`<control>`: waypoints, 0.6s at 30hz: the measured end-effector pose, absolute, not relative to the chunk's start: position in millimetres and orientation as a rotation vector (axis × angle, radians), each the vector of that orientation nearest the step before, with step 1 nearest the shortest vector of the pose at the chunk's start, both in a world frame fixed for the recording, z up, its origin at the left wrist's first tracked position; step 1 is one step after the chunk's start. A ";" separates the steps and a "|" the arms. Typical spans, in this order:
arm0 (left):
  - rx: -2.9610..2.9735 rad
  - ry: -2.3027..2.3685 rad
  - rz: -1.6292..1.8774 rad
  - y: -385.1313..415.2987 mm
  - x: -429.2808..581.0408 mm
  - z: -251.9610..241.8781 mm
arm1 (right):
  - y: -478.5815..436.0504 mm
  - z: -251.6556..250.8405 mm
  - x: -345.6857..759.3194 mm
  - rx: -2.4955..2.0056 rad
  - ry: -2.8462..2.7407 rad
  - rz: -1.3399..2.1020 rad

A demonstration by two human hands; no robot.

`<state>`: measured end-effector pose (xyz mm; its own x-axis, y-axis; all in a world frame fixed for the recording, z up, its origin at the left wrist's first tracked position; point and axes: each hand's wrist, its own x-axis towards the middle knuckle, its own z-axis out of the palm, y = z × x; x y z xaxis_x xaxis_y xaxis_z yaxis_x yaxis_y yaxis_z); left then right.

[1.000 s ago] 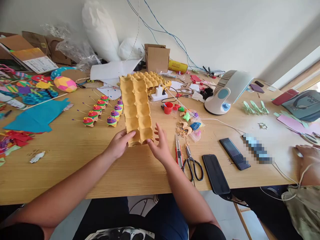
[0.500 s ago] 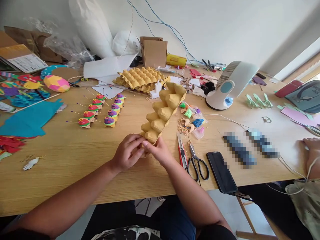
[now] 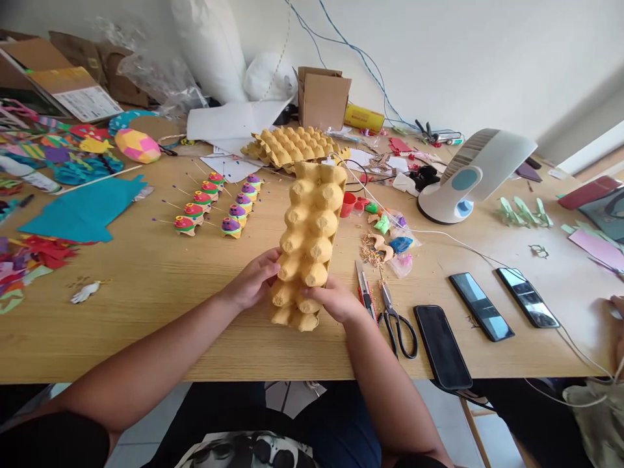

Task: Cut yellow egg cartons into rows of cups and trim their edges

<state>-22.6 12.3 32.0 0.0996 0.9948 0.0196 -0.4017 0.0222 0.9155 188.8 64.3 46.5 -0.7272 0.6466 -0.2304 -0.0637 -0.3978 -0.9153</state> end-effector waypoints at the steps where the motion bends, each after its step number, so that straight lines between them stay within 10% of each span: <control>1: 0.900 0.823 1.313 12.1 -22.6 32.6 | 65.7 46.4 189.0 -0.795 -1.429 2.136; 18: 0.846 0.808 1.321 16.5 -24.7 28.0 | 75.1 52.0 187.3 -0.729 -1.341 1.884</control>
<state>-24.7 16.5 28.0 0.0814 0.9964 -0.0216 -0.4730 0.0577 0.8792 187.3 75.1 52.0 -0.5957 0.8019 -0.0463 -0.2187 -0.2174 -0.9513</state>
